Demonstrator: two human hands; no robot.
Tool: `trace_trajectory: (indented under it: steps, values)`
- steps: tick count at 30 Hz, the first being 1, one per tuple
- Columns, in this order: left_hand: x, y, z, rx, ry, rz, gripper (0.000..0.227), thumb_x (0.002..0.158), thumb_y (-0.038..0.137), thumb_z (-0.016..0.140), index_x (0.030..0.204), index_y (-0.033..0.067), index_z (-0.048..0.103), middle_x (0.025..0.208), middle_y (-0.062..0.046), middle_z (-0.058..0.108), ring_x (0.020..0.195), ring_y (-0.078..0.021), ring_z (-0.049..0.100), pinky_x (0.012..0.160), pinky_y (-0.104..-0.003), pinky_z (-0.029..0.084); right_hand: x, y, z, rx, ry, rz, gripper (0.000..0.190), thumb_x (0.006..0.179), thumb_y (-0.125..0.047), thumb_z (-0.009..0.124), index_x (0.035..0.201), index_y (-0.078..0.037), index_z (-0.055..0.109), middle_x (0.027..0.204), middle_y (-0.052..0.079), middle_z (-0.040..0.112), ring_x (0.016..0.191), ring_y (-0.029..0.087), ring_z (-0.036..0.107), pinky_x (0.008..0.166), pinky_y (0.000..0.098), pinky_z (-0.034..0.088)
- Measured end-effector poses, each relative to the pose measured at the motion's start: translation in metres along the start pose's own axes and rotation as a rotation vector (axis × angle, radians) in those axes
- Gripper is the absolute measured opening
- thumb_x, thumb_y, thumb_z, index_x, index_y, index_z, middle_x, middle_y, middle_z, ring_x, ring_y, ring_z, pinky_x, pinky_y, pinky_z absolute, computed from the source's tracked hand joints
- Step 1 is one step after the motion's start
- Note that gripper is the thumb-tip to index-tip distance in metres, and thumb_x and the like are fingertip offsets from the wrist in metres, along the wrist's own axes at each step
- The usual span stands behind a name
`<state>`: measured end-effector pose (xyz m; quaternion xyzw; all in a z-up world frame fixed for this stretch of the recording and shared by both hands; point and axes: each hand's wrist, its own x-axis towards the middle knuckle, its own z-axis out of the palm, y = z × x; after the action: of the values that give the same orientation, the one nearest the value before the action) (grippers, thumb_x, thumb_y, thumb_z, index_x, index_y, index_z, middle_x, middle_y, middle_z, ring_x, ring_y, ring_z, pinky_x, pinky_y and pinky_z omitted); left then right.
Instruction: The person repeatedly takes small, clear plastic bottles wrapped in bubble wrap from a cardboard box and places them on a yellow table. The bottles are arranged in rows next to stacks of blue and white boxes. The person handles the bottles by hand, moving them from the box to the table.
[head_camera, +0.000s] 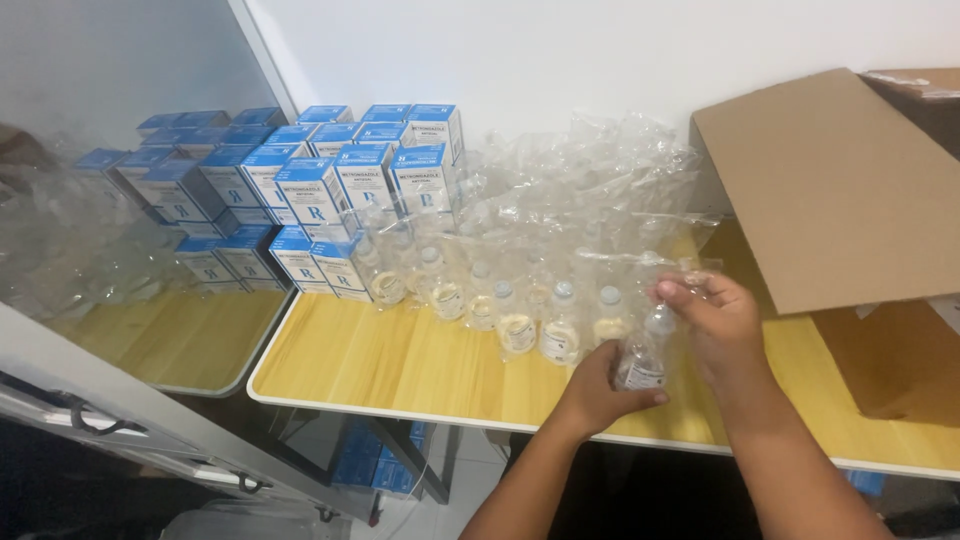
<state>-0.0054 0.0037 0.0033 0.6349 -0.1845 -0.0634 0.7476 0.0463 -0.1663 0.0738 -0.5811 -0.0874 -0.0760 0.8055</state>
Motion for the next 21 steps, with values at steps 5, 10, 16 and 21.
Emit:
trace_trajectory:
  steps: [5,10,16,21]
  values:
    - [0.002,-0.002,0.0,-0.039,-0.023,0.019,0.075,0.077,0.021,0.089,0.137,-0.0075,0.054,0.124,-0.012,0.068,0.112,-0.0159,0.065,0.097,-0.032,0.054,0.002,-0.012,0.004,-0.057,0.039,-0.134,0.014,0.089,-0.002,0.074,0.103,0.001,0.071,0.099,0.01,0.074,0.092,0.018,0.071,0.09,0.0323,0.056]
    - [0.0,-0.005,0.002,0.0,0.005,0.022,0.076,0.078,0.022,0.089,0.138,-0.0088,0.053,0.124,-0.013,0.068,0.112,-0.0159,0.066,0.096,-0.031,0.055,-0.001,-0.008,0.006,-0.019,0.065,-0.163,0.009,0.096,-0.005,0.072,0.102,0.001,0.071,0.097,0.01,0.073,0.091,0.018,0.07,0.089,0.0321,0.056]
    - [-0.003,-0.003,0.006,0.101,0.015,-0.006,0.076,0.078,0.025,0.088,0.138,-0.0086,0.055,0.119,-0.013,0.071,0.106,-0.0158,0.068,0.092,-0.032,0.056,-0.002,-0.02,0.014,0.014,0.043,-0.225,0.011,0.103,-0.008,0.069,0.1,0.003,0.07,0.096,0.011,0.073,0.089,0.018,0.069,0.089,0.032,0.057]
    - [-0.006,0.009,0.01,0.11,0.009,-0.031,0.078,0.078,0.026,0.088,0.139,-0.0067,0.053,0.118,-0.011,0.071,0.106,-0.016,0.07,0.093,-0.032,0.057,-0.01,-0.027,0.026,0.0,0.02,-0.227,0.012,0.102,-0.007,0.069,0.102,0.004,0.071,0.097,0.011,0.072,0.089,0.018,0.069,0.088,0.0317,0.056]
